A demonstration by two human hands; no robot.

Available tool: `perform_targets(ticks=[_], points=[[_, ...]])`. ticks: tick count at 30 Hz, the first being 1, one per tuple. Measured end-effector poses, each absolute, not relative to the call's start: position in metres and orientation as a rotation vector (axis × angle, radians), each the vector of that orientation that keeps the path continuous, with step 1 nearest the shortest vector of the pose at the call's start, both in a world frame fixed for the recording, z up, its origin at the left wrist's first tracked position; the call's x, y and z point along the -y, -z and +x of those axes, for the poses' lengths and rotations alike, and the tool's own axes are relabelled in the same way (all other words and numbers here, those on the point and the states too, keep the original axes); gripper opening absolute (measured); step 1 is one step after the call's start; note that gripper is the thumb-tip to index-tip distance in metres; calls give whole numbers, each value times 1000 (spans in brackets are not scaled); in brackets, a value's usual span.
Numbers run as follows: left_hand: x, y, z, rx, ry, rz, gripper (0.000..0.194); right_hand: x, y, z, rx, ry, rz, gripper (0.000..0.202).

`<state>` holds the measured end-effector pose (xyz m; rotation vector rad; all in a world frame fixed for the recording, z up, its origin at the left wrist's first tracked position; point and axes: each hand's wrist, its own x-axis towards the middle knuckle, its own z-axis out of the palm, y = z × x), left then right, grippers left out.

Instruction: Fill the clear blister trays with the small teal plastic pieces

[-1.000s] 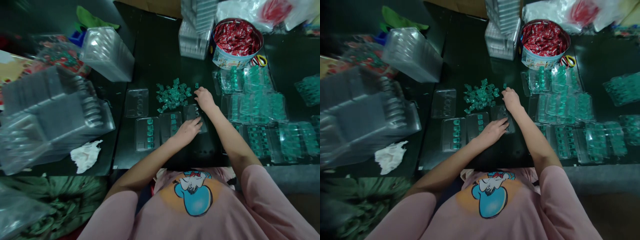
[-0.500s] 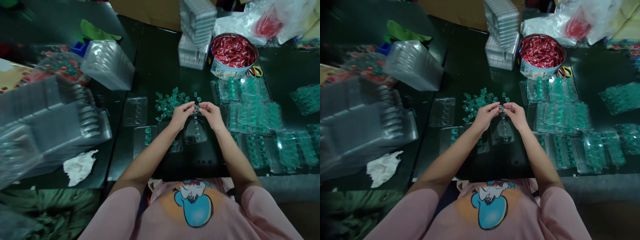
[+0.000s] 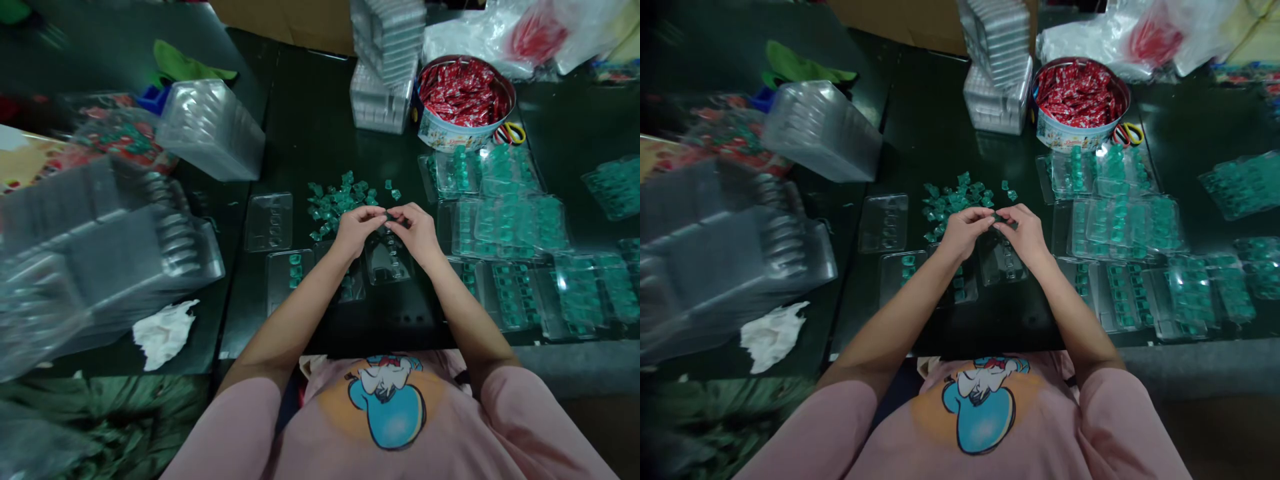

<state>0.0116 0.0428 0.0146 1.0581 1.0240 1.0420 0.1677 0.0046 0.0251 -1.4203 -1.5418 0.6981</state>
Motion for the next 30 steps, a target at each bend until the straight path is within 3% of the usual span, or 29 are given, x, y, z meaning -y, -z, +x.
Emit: perform_targets(ticks=[6, 21, 30], points=[[-35, -22, 8, -1067, -1036, 1147, 18, -5, -18, 167, 1413, -885, -1380, 18], [-29, -21, 8, -1210, -975, 1350, 8, 1, -16, 164, 1410, -920, -1378, 12], [-29, -32, 9, -1246, -938, 1734, 8, 5, -27, 156, 1659, -540, -1460, 17]])
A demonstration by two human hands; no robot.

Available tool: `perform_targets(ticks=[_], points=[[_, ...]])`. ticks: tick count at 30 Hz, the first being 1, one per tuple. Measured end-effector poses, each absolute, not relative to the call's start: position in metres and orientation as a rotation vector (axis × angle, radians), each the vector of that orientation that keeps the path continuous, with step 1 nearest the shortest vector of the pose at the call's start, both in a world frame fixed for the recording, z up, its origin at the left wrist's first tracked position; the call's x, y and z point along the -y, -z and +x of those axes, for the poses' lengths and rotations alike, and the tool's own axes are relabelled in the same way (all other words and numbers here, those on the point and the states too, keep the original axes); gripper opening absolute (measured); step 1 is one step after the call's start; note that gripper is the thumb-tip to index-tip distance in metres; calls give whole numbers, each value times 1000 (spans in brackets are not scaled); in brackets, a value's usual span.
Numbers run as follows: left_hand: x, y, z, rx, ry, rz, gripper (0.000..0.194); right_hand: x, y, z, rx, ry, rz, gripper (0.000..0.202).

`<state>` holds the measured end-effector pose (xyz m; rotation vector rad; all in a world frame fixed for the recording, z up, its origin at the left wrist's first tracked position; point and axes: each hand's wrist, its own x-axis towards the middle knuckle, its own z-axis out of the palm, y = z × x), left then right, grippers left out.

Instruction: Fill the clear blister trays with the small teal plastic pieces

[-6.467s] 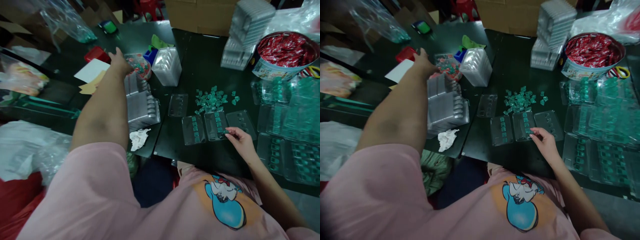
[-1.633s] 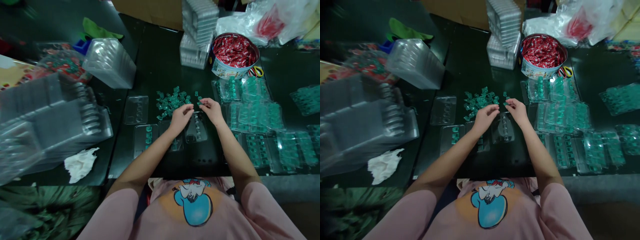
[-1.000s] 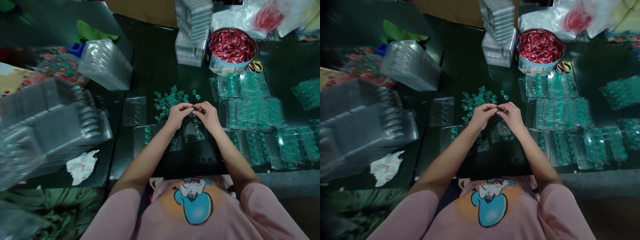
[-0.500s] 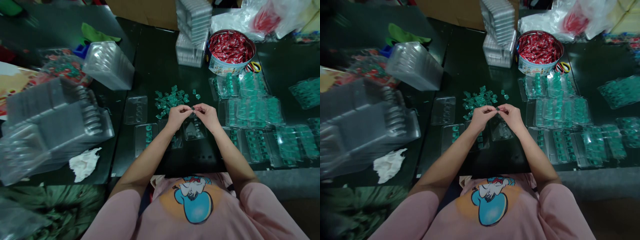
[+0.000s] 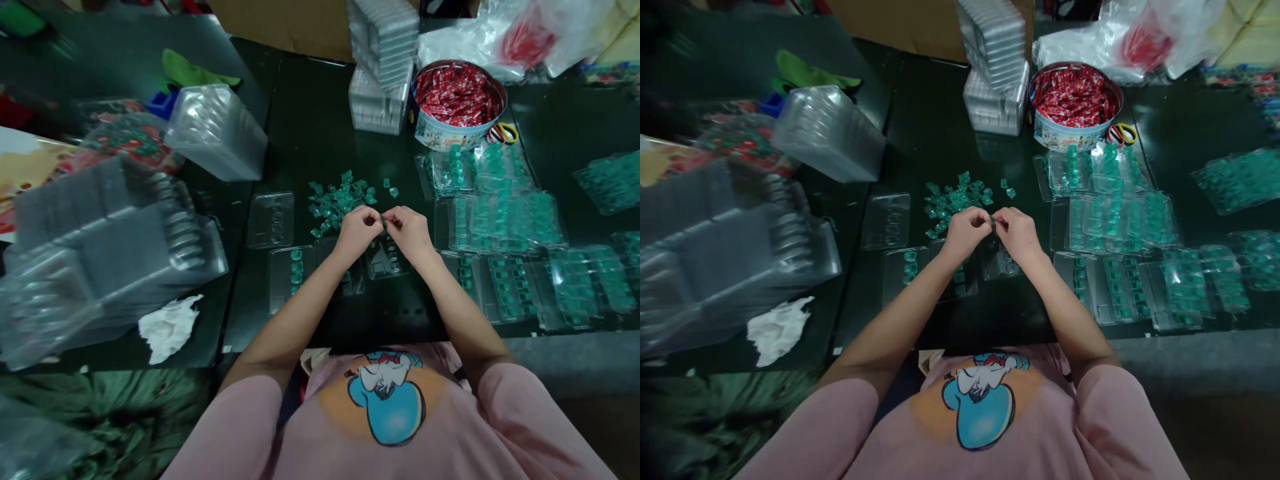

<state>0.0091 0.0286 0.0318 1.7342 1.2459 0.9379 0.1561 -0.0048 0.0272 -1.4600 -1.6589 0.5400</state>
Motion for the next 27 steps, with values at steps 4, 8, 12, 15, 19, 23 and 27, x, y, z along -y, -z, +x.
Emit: perform_targets(ticks=[4, 8, 12, 15, 19, 23, 27], points=[[-31, -35, 6, -1200, -922, 1777, 7, 5, -29, 151, 1636, -508, -1483, 19], [-36, -30, 3, -1130, -806, 1633, 5, 2, -27, 154, 1501, -663, -1495, 15], [-35, -30, 2, -1067, -750, 1540, 4, 0, -24, 163, 1325, -841, -1478, 12], [-30, -34, 5, -1069, -765, 1576, 8, 1, -23, 166, 1270, -886, -1433, 12], [-27, -35, 9, -1144, -826, 1556, 14, 5, -25, 162, 1248, -910, -1385, 9], [-29, -32, 10, -1186, -848, 1541, 8, 7, -23, 155, 1210, -957, -1362, 10], [-30, -38, 9, -1263, -832, 1653, 11, 5, -15, 153, 1026, -1128, -1273, 17]])
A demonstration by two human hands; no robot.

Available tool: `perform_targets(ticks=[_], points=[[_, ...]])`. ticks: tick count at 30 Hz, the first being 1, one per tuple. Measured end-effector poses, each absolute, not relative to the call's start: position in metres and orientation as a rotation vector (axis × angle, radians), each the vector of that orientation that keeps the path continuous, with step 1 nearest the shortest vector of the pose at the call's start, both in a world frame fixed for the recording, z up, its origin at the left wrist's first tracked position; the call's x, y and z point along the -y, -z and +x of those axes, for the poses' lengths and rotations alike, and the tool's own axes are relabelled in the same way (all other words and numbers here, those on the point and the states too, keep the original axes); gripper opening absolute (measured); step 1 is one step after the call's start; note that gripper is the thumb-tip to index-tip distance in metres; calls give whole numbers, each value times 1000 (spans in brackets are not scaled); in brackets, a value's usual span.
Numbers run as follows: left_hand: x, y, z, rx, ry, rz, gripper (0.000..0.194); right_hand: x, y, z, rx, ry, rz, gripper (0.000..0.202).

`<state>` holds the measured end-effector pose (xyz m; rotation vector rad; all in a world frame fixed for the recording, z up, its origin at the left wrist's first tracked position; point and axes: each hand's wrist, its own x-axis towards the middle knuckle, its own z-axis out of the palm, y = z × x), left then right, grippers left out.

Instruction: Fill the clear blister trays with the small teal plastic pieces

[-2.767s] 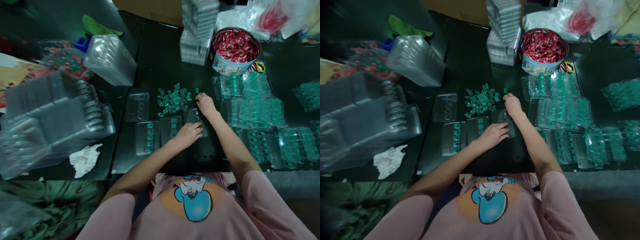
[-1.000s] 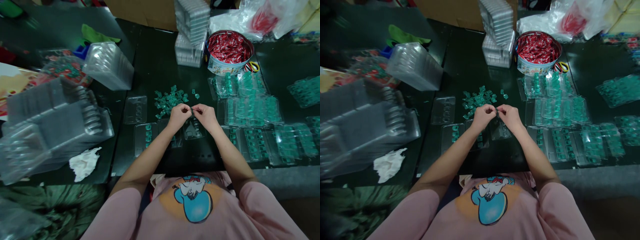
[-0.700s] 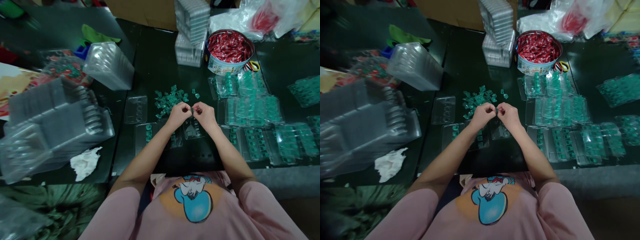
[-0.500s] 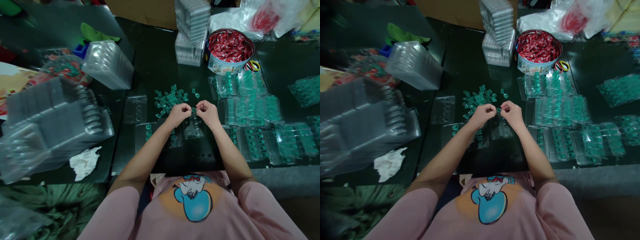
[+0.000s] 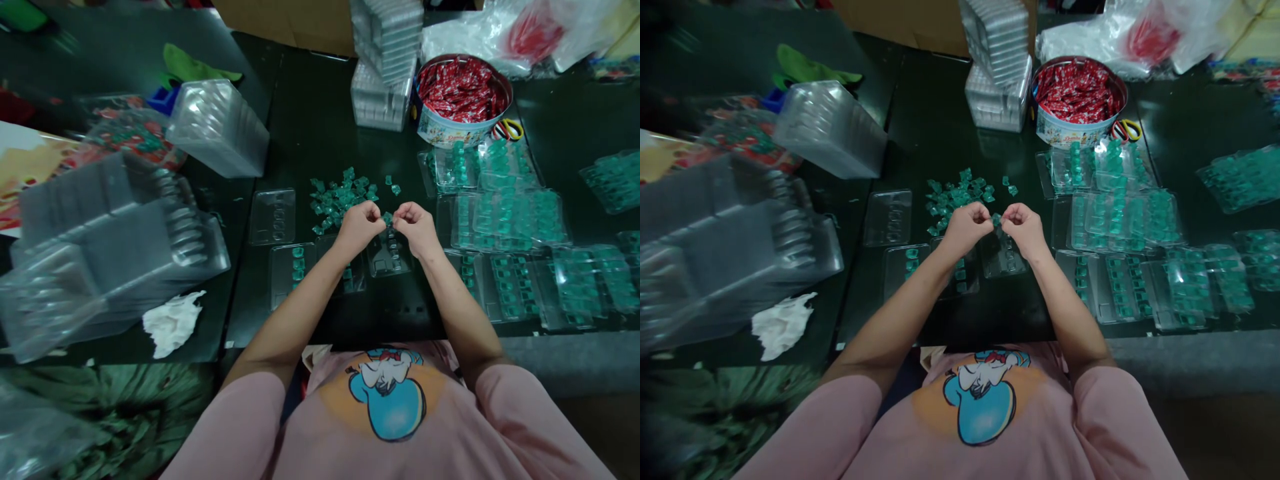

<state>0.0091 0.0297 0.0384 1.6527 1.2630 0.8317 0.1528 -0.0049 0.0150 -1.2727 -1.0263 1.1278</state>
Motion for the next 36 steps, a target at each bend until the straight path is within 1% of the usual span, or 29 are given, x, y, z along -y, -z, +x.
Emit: perform_targets(ticks=[4, 6, 8, 11, 14, 19, 24, 26, 30, 33, 36], points=[[-27, -47, 7, -1273, -841, 1799, 16, 5, -12, 157, 828, -1333, -1164, 24], [-28, -47, 4, -1183, -833, 1688, 15, 5, -14, 162, 862, -1344, -1143, 25], [-29, -45, 1, -1062, -787, 1421, 15, 6, -19, 168, 958, -1298, -1145, 25], [-33, -42, -2, -963, -690, 1018, 30, 6, -25, 172, 1091, -1224, -1172, 25], [-34, -39, 0, -944, -603, 876, 40, 8, -29, 172, 1191, -1188, -1188, 23], [-33, -34, 4, -916, -595, 861, 37, 11, -29, 172, 1322, -1128, -1216, 16], [-37, -30, 2, -957, -611, 890, 35, 9, -25, 174, 1427, -961, -1300, 10], [-40, -31, 2, -977, -628, 933, 35, 7, -24, 176, 1420, -948, -1292, 11], [-46, -29, 4, -1015, -714, 1129, 27, 3, -22, 184, 1331, -982, -1268, 23], [-49, -23, 7, -1033, -728, 1216, 23, 1, -19, 191, 1276, -960, -1307, 20], [-53, -14, 10, -1054, -759, 1250, 25, 1, -16, 194, 1289, -967, -1310, 16]])
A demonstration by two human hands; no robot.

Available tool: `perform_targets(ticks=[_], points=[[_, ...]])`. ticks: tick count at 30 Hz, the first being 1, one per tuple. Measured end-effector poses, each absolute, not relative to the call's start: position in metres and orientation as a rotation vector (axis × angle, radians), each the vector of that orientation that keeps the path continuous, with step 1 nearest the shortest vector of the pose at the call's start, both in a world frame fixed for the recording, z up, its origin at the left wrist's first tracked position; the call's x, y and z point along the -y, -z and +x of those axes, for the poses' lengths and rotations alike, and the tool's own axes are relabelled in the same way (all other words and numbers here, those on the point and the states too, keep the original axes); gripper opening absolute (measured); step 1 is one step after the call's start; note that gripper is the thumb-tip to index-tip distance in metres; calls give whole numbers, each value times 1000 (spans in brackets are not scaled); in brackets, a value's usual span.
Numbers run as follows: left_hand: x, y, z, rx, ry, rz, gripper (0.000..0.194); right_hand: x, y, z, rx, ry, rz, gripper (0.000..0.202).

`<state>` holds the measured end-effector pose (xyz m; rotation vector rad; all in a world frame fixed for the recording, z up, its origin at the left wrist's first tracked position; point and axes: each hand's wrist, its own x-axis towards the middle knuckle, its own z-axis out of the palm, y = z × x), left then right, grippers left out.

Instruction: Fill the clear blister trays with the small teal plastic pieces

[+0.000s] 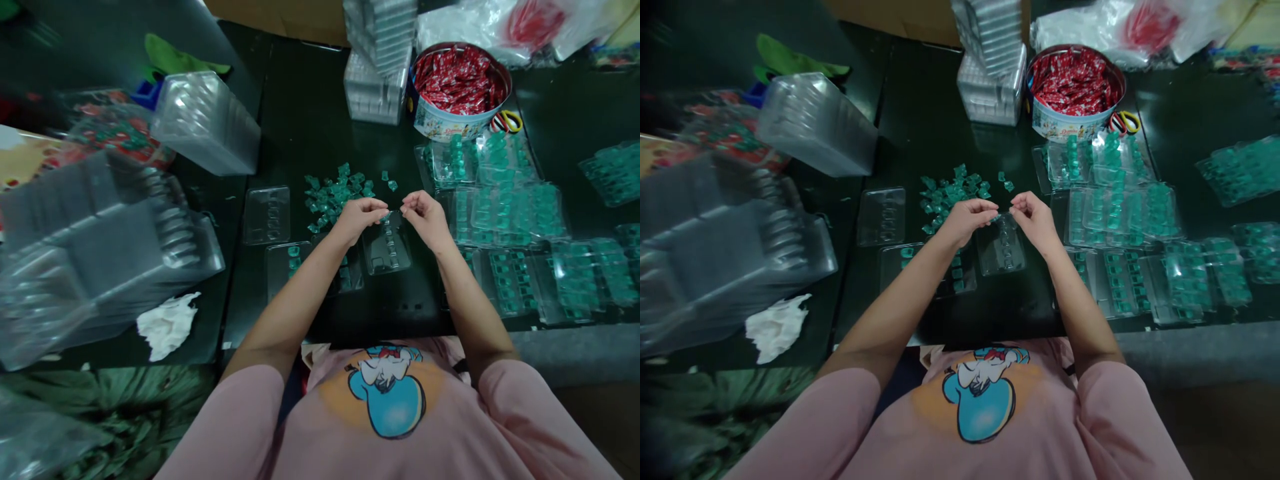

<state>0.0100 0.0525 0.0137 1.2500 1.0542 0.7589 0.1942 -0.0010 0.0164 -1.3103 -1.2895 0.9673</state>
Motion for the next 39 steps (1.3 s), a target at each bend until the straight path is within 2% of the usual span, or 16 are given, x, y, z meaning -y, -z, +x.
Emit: perform_targets(ticks=[6, 11, 20, 29, 35, 39], points=[[-57, -6, 11, -1132, -789, 1587, 17, 3, -14, 198, 1295, -958, -1328, 12], [-54, -8, 13, -1087, -675, 1961, 13, 2, -10, 202, 1305, -955, -1338, 11], [-55, 0, 24, -1026, -597, 2088, 9, -20, -3, 200, 1352, -780, -1512, 8], [-59, 22, 22, -1015, -508, 2351, 17, -89, 16, 186, 1582, -556, -1868, 23], [-54, 15, 20, -1047, -604, 2220, 19, -94, 16, 178, 1628, -485, -1916, 25], [-53, -1, 16, -1176, -943, 1726, 19, -76, 10, 179, 1454, -733, -1683, 17]])
